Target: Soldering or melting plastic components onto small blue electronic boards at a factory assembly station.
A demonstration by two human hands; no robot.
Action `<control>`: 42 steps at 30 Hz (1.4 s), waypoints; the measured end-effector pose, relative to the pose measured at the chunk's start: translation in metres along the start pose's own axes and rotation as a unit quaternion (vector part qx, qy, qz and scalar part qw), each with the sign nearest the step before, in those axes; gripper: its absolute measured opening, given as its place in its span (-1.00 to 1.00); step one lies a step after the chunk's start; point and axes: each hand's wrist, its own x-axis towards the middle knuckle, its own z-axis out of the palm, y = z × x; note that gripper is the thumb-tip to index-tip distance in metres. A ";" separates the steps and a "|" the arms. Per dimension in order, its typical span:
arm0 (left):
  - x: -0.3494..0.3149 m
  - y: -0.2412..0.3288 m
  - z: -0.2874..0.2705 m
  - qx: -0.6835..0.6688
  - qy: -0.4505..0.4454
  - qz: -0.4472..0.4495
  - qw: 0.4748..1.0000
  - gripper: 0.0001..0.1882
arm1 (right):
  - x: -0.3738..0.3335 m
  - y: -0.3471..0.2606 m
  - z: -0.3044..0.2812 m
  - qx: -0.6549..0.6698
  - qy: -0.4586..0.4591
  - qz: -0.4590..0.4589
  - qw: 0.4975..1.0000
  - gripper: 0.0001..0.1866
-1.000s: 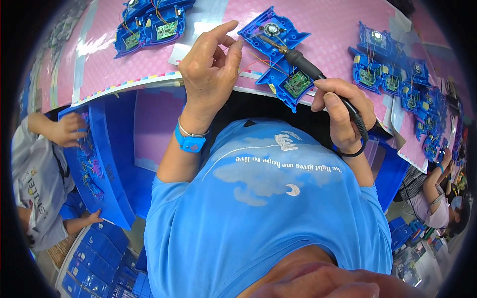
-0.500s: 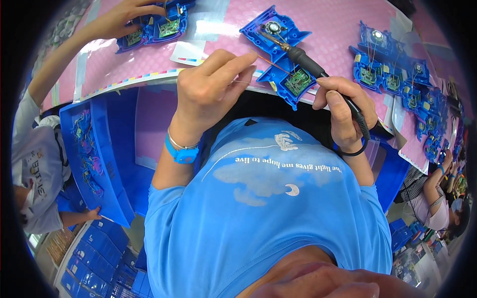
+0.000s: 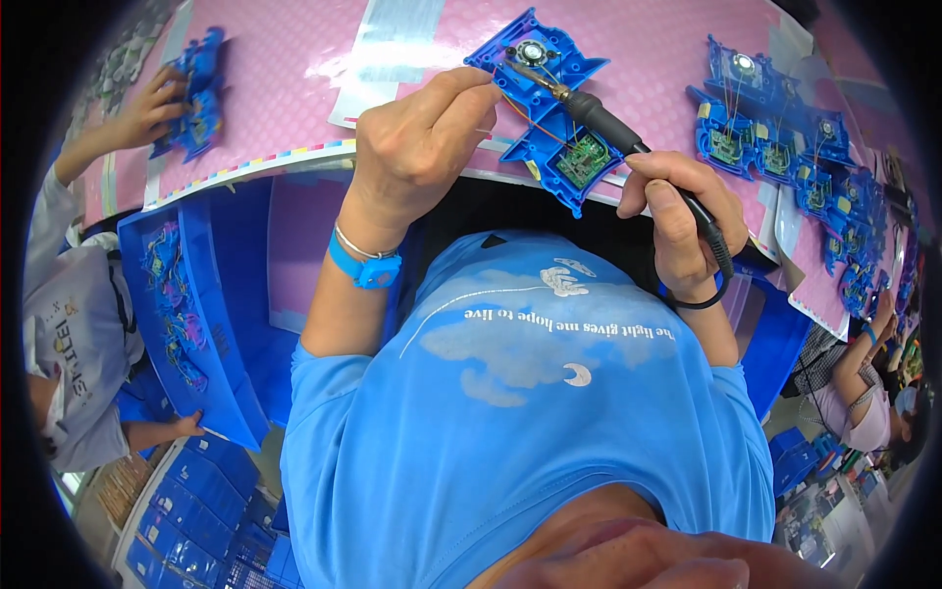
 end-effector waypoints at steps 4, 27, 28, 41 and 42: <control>-0.002 -0.002 0.005 -0.011 -0.009 -0.017 1.000 -0.81 | 0.000 0.001 0.000 -0.011 -0.002 -0.001 1.000 -0.72; -0.004 -0.004 0.006 -0.012 -0.034 -0.037 0.999 -0.81 | 0.000 -0.002 0.000 -0.005 -0.007 0.010 1.000 -0.71; -0.005 -0.004 0.006 -0.012 -0.036 -0.039 0.999 -0.81 | 0.001 -0.002 0.000 -0.005 -0.007 0.012 1.000 -0.72; -0.006 -0.006 0.005 -0.029 -0.027 -0.041 0.998 -0.77 | -0.001 -0.001 -0.002 0.002 -0.001 -0.005 1.000 -0.72; -0.006 -0.005 0.004 -0.029 -0.027 -0.040 0.998 -0.77 | -0.001 -0.001 -0.002 -0.003 0.001 -0.007 1.000 -0.72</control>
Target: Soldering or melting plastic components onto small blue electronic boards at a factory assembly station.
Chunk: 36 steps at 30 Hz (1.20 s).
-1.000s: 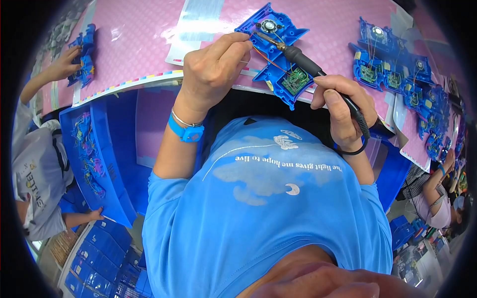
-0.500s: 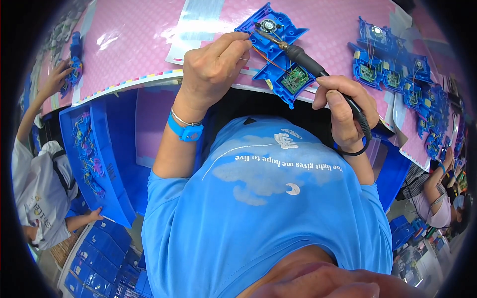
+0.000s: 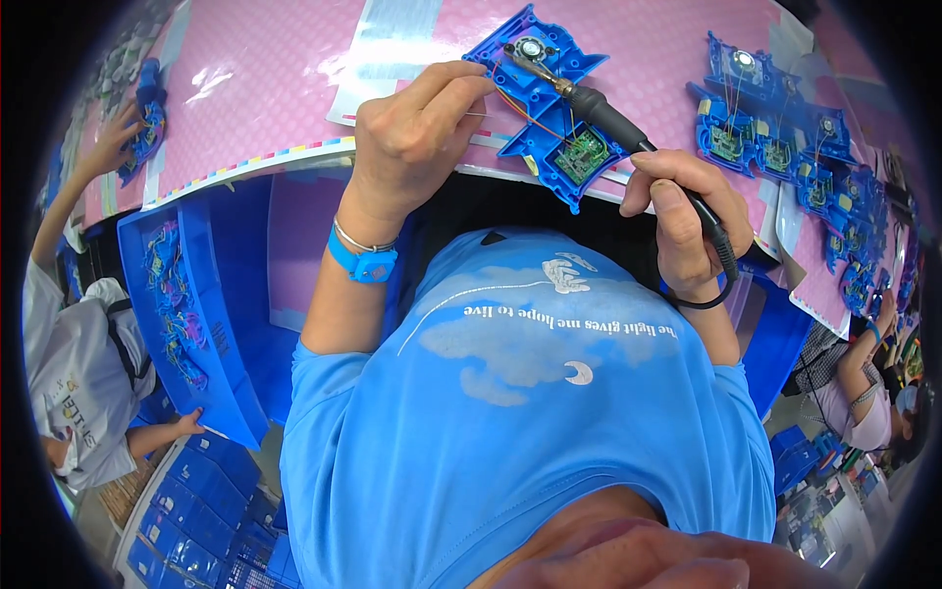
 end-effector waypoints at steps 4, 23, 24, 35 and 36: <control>0.001 0.013 -0.009 -0.038 0.032 -0.055 0.997 -0.77 | -0.002 0.000 -0.002 -0.001 0.005 -0.003 1.000 -0.71; 0.012 0.028 -0.019 0.067 -0.046 0.033 0.996 -0.79 | -0.010 -0.002 -0.012 0.013 0.013 0.010 1.000 -0.71; 0.013 0.028 -0.017 0.068 -0.047 0.033 0.996 -0.79 | -0.008 -0.001 -0.010 0.013 0.038 0.002 0.999 -0.74; 0.021 0.006 0.003 0.036 -0.042 0.082 0.995 -0.78 | -0.006 0.001 -0.010 0.018 0.059 -0.009 0.998 -0.78; 0.021 0.005 0.003 0.036 -0.042 0.081 0.995 -0.78 | -0.006 0.002 -0.011 0.020 0.056 -0.010 0.998 -0.78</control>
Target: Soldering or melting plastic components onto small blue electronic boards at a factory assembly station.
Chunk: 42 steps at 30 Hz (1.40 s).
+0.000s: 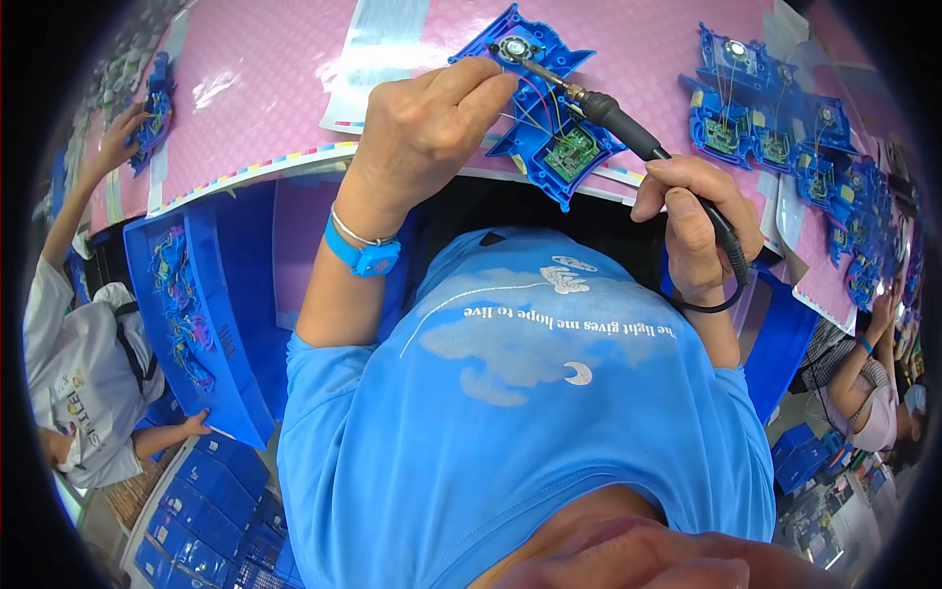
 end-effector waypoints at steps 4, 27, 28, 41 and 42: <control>0.001 0.001 0.001 0.010 -0.008 -0.005 1.000 -0.78 | 0.001 0.001 0.001 0.009 -0.002 0.003 1.000 -0.78; -0.004 -0.006 0.009 0.010 0.019 0.003 1.000 -0.75 | 0.004 0.001 -0.004 0.002 -0.037 0.010 0.999 -0.74; -0.004 -0.007 0.009 0.010 0.019 0.003 1.000 -0.75 | 0.003 0.000 -0.005 0.000 -0.055 0.024 0.998 -0.70; -0.002 -0.007 0.009 -0.004 0.004 0.001 1.000 -0.74 | 0.008 0.006 0.000 -0.001 -0.024 0.008 1.000 -0.77; -0.002 -0.007 0.009 -0.003 0.004 0.002 1.000 -0.74 | 0.008 0.005 -0.001 -0.002 -0.024 0.011 1.000 -0.77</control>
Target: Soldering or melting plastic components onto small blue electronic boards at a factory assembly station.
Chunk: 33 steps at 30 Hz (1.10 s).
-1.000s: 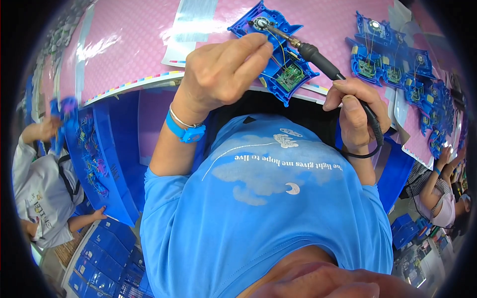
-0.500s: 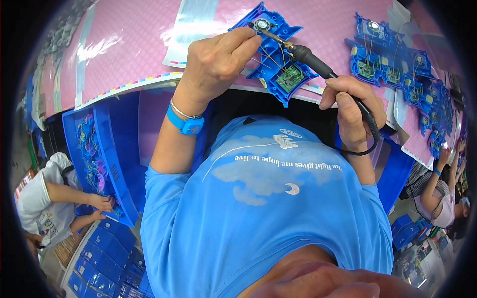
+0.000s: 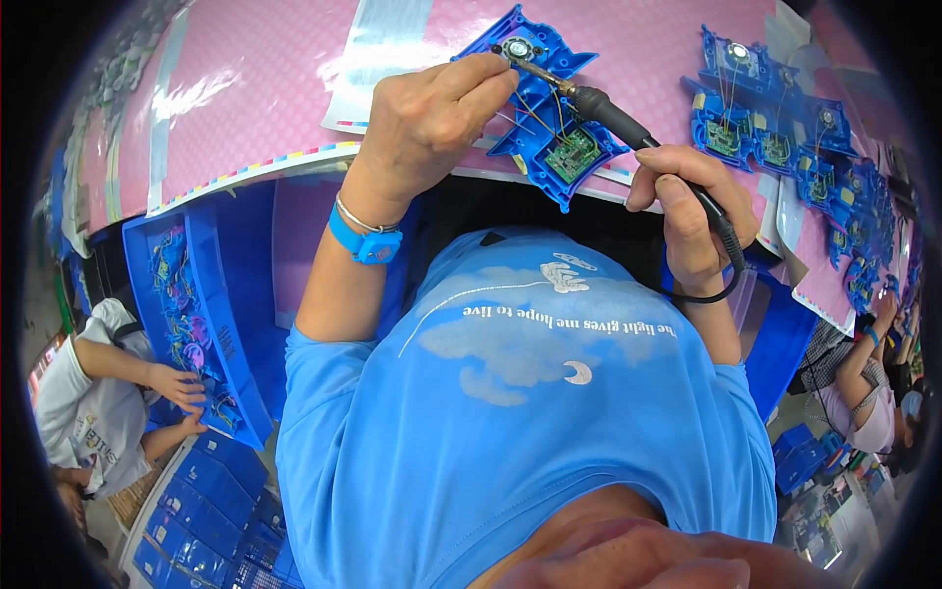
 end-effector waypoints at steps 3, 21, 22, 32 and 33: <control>0.001 0.000 0.000 0.001 -0.001 0.000 1.000 -0.74 | -0.003 -0.003 -0.004 0.003 -0.013 0.004 1.000 -0.74; 0.004 -0.003 -0.005 -0.032 -0.024 -0.013 0.999 -0.77 | -0.007 -0.003 -0.008 0.014 -0.010 0.003 1.000 -0.70; 0.004 -0.003 -0.005 -0.032 -0.023 -0.013 0.999 -0.77 | -0.007 -0.003 -0.008 0.014 -0.010 0.002 1.000 -0.70; -0.009 0.008 -0.028 -0.118 0.003 -0.105 0.987 -0.76 | -0.007 0.000 -0.009 0.026 0.039 -0.011 0.999 -0.76; -0.014 0.010 -0.035 -0.174 -0.018 -0.143 0.974 -0.73 | -0.008 0.001 -0.011 0.033 0.051 -0.014 0.998 -0.76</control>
